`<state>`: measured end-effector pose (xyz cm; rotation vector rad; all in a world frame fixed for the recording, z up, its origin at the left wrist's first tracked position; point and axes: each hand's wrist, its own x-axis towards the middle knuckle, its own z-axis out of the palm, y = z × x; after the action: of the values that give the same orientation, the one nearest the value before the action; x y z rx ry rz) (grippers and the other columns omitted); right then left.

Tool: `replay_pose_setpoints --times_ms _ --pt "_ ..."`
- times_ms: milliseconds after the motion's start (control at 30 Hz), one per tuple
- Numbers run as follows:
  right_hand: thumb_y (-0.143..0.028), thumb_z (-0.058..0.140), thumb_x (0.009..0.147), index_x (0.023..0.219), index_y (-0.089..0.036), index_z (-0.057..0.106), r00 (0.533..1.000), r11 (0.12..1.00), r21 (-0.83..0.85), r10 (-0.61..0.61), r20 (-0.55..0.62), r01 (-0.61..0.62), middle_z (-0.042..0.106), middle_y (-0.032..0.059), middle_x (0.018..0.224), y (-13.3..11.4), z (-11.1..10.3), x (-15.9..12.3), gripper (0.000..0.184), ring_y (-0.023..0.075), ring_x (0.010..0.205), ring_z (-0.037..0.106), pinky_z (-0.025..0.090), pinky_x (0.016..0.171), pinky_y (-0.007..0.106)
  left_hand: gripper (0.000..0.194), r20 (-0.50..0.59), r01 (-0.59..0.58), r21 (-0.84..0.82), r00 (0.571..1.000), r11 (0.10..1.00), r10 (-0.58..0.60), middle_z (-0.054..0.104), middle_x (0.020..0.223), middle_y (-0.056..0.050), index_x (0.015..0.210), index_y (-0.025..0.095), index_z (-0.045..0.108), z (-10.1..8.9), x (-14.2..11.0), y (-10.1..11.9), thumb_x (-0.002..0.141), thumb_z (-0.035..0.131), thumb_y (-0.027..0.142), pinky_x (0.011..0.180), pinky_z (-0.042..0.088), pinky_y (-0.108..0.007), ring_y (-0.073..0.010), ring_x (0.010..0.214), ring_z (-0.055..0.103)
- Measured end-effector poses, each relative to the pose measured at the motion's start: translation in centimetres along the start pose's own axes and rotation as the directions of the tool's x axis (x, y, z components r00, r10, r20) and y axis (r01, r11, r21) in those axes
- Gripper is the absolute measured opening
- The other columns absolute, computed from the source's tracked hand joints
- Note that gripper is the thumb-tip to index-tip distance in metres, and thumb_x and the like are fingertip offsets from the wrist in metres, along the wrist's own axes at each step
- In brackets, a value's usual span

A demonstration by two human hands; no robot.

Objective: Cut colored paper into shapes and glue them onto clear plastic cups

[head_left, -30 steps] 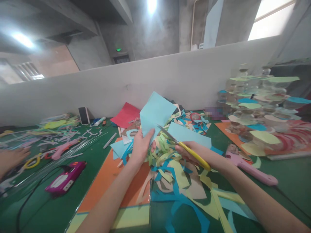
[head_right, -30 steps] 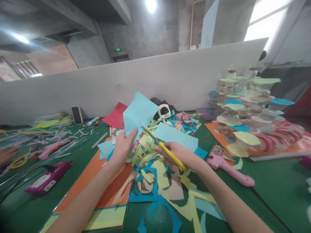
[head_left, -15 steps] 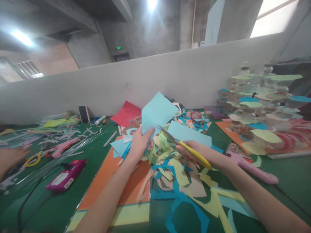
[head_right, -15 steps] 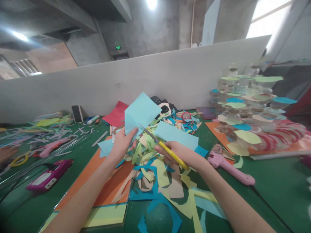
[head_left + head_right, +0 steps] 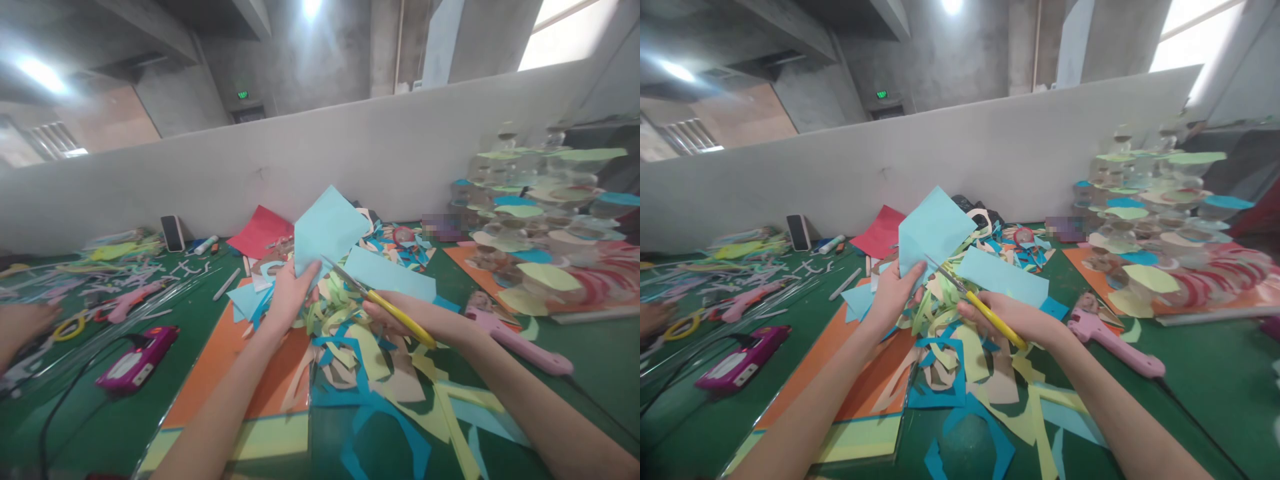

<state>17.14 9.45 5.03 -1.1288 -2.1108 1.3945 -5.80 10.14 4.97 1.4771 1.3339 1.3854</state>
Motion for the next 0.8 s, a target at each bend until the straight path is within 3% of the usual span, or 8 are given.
replay_pose_setpoints --times_ms 167,800 --pt "-0.069 0.054 0.083 0.075 -0.023 0.044 0.999 1.000 0.024 -0.020 0.047 0.019 0.045 -0.0050 0.059 0.14 0.17 0.07 0.047 0.0115 0.049 0.041 0.034 0.048 0.026 0.031 -0.003 -0.002 0.010 1.000 1.000 0.002 0.051 0.039 0.005 0.077 0.020 0.052 0.10 -0.02 0.02 0.084 0.061 0.049 0.035 0.029 -0.020 -0.0093 0.031 0.038" --pt "-0.070 0.053 0.083 0.070 -0.023 0.041 0.998 0.997 0.074 -0.030 0.052 0.026 0.041 -0.0067 0.050 0.41 0.38 0.19 0.049 0.0110 0.044 0.039 0.032 0.045 0.026 0.030 0.004 -0.019 0.008 1.000 1.000 0.019 0.049 0.038 0.006 0.075 0.020 0.051 0.29 -0.17 0.25 0.086 0.061 0.046 0.035 0.029 -0.019 -0.0085 0.032 0.037"
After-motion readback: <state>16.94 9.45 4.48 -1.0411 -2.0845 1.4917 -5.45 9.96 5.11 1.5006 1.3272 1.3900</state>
